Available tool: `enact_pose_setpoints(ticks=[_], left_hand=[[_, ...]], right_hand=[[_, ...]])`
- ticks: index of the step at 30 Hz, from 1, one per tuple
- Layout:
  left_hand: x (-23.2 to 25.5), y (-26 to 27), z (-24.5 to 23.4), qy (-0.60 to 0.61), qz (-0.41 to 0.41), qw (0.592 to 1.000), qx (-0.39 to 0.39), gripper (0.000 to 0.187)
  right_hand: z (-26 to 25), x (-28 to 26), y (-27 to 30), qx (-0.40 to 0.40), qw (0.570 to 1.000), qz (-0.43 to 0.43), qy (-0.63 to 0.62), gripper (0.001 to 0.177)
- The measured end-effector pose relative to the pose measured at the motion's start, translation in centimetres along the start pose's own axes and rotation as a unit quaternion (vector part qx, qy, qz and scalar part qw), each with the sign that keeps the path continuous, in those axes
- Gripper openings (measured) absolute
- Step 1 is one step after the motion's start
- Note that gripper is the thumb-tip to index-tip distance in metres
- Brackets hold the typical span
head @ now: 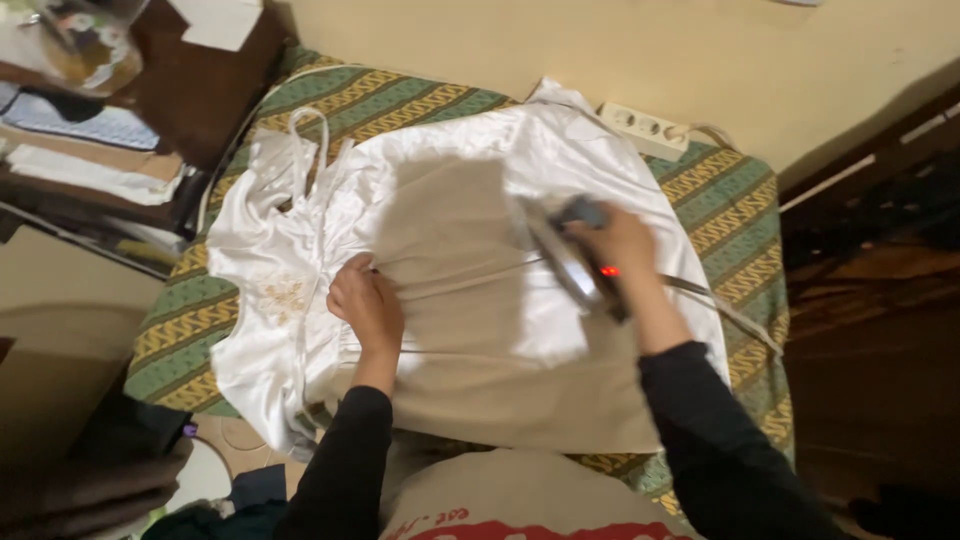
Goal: Ironing a white dress on an ironing board.
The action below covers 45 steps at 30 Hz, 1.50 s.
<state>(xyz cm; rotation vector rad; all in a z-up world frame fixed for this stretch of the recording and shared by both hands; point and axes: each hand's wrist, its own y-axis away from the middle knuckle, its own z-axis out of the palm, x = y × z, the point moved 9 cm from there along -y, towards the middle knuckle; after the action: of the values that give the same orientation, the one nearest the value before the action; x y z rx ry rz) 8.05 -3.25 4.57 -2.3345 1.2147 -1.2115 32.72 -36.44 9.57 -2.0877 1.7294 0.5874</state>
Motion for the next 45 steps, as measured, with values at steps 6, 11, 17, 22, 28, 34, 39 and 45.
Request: enact_pose_setpoints(ticks=[6,11,17,22,28,34,39,45], left_hand=[[-5.5,-1.0,-3.2,0.022,-0.088,0.995,0.049,0.024],[-11.0,-1.7,-4.2,0.023,-0.102,0.993,0.049,0.019],[-16.0,-6.7,-10.1,-0.094,-0.228,0.962,0.117,0.056],[-23.1,-8.7,-8.6,-0.068,-0.304,0.948,0.064,0.066],[-25.4,-10.3,-7.6,0.022,-0.371,0.928,-0.042,0.038],[-26.5,-11.3,-8.7,0.053,-0.283,0.957,-0.031,0.036],[-26.6,-11.5,-12.0,0.048,-0.273,0.96,-0.044,0.028],[-26.1,-12.5,-11.8,0.05,-0.251,0.966,-0.046,0.035]], right_hand=[[12.4,-16.9,5.3,-0.093,0.969,-0.225,0.053,0.046],[13.5,-18.2,1.7,-0.044,0.972,-0.191,0.127,0.044],[17.4,-22.1,4.9,-0.204,0.955,-0.213,0.042,0.043],[17.0,-25.5,3.3,-0.07,0.975,-0.187,0.093,0.046],[18.1,-30.0,1.8,-0.087,0.988,-0.111,0.067,0.049],[24.7,-36.7,6.4,-0.124,0.96,-0.226,0.112,0.047],[25.0,-39.2,6.2,-0.121,0.96,-0.225,0.117,0.043],[25.0,-41.4,7.2,-0.096,0.945,-0.288,0.121,0.041]])
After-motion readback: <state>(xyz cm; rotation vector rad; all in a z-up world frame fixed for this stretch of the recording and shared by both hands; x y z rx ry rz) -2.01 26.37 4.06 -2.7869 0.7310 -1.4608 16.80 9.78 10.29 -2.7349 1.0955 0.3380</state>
